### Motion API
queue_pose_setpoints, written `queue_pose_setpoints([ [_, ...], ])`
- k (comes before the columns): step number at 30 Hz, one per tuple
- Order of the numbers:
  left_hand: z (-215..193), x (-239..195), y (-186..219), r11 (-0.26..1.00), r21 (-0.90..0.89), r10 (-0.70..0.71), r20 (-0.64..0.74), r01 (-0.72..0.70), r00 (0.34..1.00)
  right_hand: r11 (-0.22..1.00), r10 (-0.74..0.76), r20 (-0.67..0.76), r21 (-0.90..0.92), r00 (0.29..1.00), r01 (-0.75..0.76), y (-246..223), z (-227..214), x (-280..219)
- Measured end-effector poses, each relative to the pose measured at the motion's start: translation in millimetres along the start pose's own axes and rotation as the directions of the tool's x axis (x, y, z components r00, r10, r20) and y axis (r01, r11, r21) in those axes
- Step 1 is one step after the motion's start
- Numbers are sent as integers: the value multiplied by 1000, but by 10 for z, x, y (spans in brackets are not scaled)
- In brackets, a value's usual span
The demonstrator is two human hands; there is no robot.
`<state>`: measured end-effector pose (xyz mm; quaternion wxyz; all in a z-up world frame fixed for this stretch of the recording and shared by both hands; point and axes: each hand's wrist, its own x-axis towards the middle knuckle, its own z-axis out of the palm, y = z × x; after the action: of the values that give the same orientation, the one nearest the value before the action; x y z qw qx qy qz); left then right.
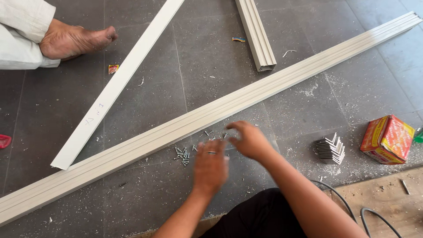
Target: The person sits on the floor and assembles metal frame components. They handle metal corner brackets and screws, then use a power drill to fasten a bracket onto a long metal profile.
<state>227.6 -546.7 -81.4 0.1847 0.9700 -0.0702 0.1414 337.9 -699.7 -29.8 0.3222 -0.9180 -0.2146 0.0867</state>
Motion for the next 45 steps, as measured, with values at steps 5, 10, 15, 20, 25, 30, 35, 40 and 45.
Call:
queue_pose_setpoints([
  [5, -425, -178, -615, 965, -81, -257, -85, 250, 963, 882, -442, 54, -157, 896, 445, -311, 557, 257],
  [10, -405, -124, -796, 990, -101, -97, 5, 97, 995, 918, -377, 53, -114, 925, 381, -354, 722, 246],
  [15, -249, -93, -781, 981, -127, -155, -71, 146, 985, 880, -459, 44, -119, 887, 461, -276, 693, 110],
  [20, -191, -180, -834, 969, -188, -181, -87, 162, 980, 768, -594, 69, -249, 801, 590, -194, 742, 24],
  [25, -150, -126, -799, 980, -93, -182, -88, 174, 979, 734, -588, 153, -312, 794, 603, 61, 625, 137],
  [30, -27, -73, -613, 984, -93, -157, -89, 149, 984, 792, -362, 220, -441, 906, 423, 591, 344, 191],
  [35, 121, 6, -355, 979, -160, -137, -33, 130, 990, 809, -322, 90, -490, 943, 323, 1251, -173, -62],
  [40, 258, 77, -143, 976, -207, -81, -30, 73, 996, 825, -251, -72, -537, 965, 174, 1588, -463, -347],
  [45, 296, 133, 72, 853, -518, -139, -95, 70, 986, 831, -98, -151, -557, 984, -3, 1295, -514, -358],
])
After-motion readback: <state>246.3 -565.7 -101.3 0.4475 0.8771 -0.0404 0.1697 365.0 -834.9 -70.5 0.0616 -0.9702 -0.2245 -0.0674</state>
